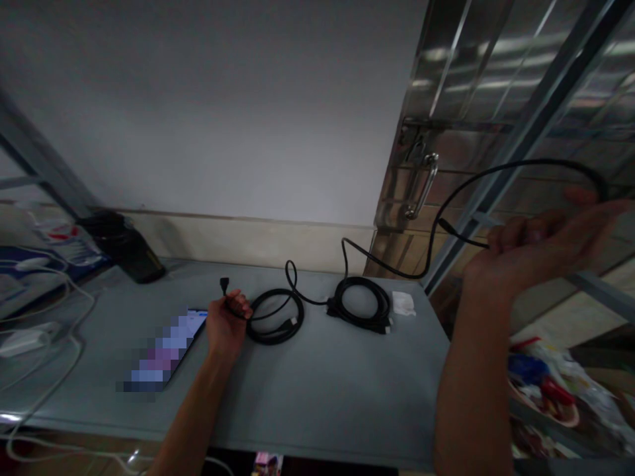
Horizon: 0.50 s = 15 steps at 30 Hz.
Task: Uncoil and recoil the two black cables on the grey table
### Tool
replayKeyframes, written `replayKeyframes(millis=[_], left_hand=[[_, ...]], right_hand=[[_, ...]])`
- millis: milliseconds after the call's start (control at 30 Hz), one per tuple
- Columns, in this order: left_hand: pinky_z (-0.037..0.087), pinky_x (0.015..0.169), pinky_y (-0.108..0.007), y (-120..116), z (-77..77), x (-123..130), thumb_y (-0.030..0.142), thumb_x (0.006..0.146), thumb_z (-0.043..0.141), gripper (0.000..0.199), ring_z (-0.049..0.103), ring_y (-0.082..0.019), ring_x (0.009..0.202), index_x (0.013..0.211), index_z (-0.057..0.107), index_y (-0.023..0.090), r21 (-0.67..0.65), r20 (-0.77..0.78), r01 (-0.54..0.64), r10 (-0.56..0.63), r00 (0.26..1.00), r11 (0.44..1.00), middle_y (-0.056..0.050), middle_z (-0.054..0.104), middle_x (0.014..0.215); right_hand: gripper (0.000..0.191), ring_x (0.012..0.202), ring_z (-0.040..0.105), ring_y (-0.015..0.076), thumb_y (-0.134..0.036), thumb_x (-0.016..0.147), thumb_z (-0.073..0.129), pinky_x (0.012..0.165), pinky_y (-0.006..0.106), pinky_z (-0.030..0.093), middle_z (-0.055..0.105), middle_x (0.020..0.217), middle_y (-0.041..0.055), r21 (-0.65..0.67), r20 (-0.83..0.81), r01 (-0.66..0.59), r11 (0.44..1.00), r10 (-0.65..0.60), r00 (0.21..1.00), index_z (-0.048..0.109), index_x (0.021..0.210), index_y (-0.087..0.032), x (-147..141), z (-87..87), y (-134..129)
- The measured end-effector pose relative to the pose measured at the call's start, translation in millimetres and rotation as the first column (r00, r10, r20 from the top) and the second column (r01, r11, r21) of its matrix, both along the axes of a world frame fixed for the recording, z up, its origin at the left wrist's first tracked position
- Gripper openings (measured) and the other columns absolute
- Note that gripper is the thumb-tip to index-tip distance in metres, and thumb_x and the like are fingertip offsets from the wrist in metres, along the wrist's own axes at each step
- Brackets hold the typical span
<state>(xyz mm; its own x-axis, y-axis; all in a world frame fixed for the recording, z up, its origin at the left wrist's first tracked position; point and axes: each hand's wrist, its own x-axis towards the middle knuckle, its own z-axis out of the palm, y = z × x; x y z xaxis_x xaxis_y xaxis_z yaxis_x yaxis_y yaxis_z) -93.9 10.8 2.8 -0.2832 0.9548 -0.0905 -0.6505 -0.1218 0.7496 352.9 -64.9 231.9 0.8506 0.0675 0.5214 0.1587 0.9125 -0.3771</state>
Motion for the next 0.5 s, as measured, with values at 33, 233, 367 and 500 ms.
replayKeyframes(millis=[33,233,367,500], left_hand=[[0.046,0.051,-0.023,0.1,-0.1,0.3,0.030,0.081,0.065,0.018,0.060,-0.012,0.058,0.091,0.071,0.017,0.000,-0.004,-0.001,0.001,1.000,1.000,0.002,0.065,0.070],[0.046,0.049,-0.023,2.2,-3.7,3.4,0.032,0.082,0.064,0.022,0.062,-0.014,0.059,0.093,0.073,0.016,-0.002,-0.077,0.016,-0.017,0.997,1.000,0.000,0.068,0.070],[0.047,0.048,-0.025,3.3,-7.0,9.0,0.041,0.087,0.067,0.030,0.064,-0.016,0.059,0.097,0.076,0.015,0.003,-0.169,0.050,-0.049,0.984,0.999,-0.002,0.070,0.071],[0.050,0.047,-0.027,2.5,-9.8,12.9,0.053,0.095,0.069,0.038,0.065,-0.018,0.058,0.099,0.077,0.016,0.013,-0.239,0.072,-0.067,0.969,0.997,-0.002,0.071,0.071]], right_hand=[[0.049,0.046,0.024,0.0109,-0.036,0.122,0.038,0.034,0.022,0.020,0.029,0.068,-0.0060,-0.004,0.007,-0.002,1.000,0.002,1.000,0.073,0.090,-0.026,-3.3,0.5,-0.7],[0.038,0.051,0.017,0.0119,-0.034,0.120,0.043,0.039,0.020,0.020,0.027,0.068,-0.0051,-0.049,0.145,-0.077,0.996,0.084,0.986,0.074,0.099,-0.026,-56.9,1.7,6.0],[0.031,0.049,0.028,0.0120,-0.049,0.119,0.049,0.043,0.024,0.021,0.038,0.065,-0.0084,-0.236,0.369,-0.293,0.927,0.364,0.855,0.068,0.115,-0.025,-120.7,-18.7,22.3],[0.033,0.065,0.057,0.0145,-0.042,0.122,0.038,0.064,0.028,0.045,0.060,0.078,-0.0050,-0.637,0.665,-0.128,0.760,0.626,0.408,0.058,0.141,-0.024,-180.4,-60.0,33.2]])
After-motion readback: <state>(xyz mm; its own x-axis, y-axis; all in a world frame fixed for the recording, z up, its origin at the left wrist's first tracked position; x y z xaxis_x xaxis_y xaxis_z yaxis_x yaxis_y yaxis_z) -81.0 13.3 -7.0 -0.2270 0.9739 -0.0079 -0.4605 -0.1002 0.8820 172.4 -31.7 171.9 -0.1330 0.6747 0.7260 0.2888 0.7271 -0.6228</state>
